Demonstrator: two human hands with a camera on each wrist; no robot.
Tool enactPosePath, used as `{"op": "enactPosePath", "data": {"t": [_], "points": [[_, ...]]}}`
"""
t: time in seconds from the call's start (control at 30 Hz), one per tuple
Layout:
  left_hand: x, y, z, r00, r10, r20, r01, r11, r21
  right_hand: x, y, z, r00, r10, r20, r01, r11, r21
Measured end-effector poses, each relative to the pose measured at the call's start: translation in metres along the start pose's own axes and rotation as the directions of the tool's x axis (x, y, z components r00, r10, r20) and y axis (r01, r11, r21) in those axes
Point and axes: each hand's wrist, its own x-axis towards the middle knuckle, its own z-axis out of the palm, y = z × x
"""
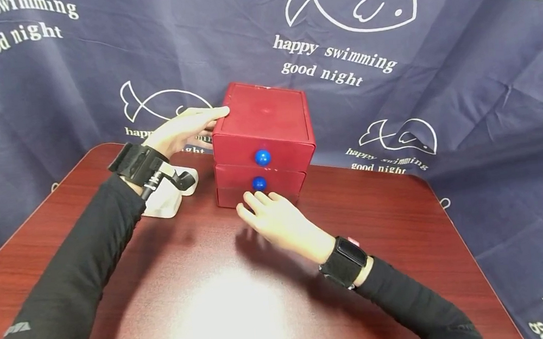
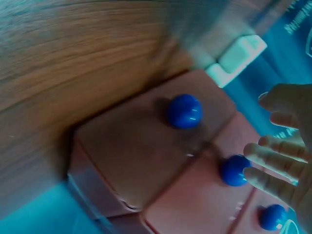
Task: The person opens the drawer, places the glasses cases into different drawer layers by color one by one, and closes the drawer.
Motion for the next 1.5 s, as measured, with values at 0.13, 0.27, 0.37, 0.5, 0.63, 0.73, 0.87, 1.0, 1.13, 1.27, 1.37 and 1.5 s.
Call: {"op": "enactPosePath", "data": {"t": [0.13,0.27,0.37,0.5,0.63,0.73,0.87,1.0,1.13,1.27,1.37,1.5], "points": [[0.002,-0.002,0.002,1.000,0.005,0.001,-0.005,1.000,0.000,-0.007,-0.002,0.016,0.999,0.005,0.045,-0.002,0.998,-0.068],[0.003,-0.004,0.004,1.000,0.007,0.007,-0.007,1.000,0.001,-0.013,-0.005,0.032,0.995,0.013,0.101,-0.001,0.994,-0.113],[0.004,-0.005,0.005,1.000,0.008,0.011,-0.008,1.000,-0.002,-0.016,-0.007,0.042,0.990,0.024,0.141,-0.005,0.991,-0.134],[0.005,-0.007,0.005,1.000,0.003,0.018,-0.003,1.000,-0.012,-0.017,-0.009,0.051,0.985,0.040,0.168,-0.012,0.986,-0.164],[0.004,-0.008,0.005,1.000,0.006,0.021,-0.005,1.000,-0.014,-0.016,-0.009,0.057,0.981,0.044,0.187,-0.009,0.982,-0.186],[0.004,-0.009,0.005,1.000,0.011,0.018,-0.011,1.000,-0.014,-0.013,-0.008,0.061,0.978,0.047,0.202,-0.007,0.981,-0.195],[0.003,-0.008,0.004,1.000,0.012,0.013,-0.012,1.000,-0.010,-0.007,-0.006,0.065,0.978,0.052,0.201,-0.014,0.983,-0.183],[0.001,-0.008,0.003,1.000,0.007,0.008,-0.007,1.000,0.009,-0.002,-0.004,0.069,0.982,0.038,0.184,-0.003,0.982,-0.190],[0.000,-0.007,0.002,1.000,0.006,0.007,-0.007,1.000,0.020,0.000,-0.004,0.075,0.986,0.007,0.165,0.029,0.977,-0.213],[0.000,-0.006,0.001,1.000,0.007,0.013,-0.007,1.000,0.022,0.002,-0.002,0.078,0.988,-0.012,0.152,0.044,0.977,-0.210],[0.002,-0.006,0.000,1.000,0.010,0.014,-0.011,1.000,0.019,0.004,0.000,0.078,0.988,-0.012,0.155,0.041,0.983,-0.181],[0.003,-0.003,-0.001,1.000,0.006,-0.004,-0.006,1.000,0.006,0.007,0.002,0.076,0.986,-0.012,0.169,0.036,0.990,-0.140]]}}
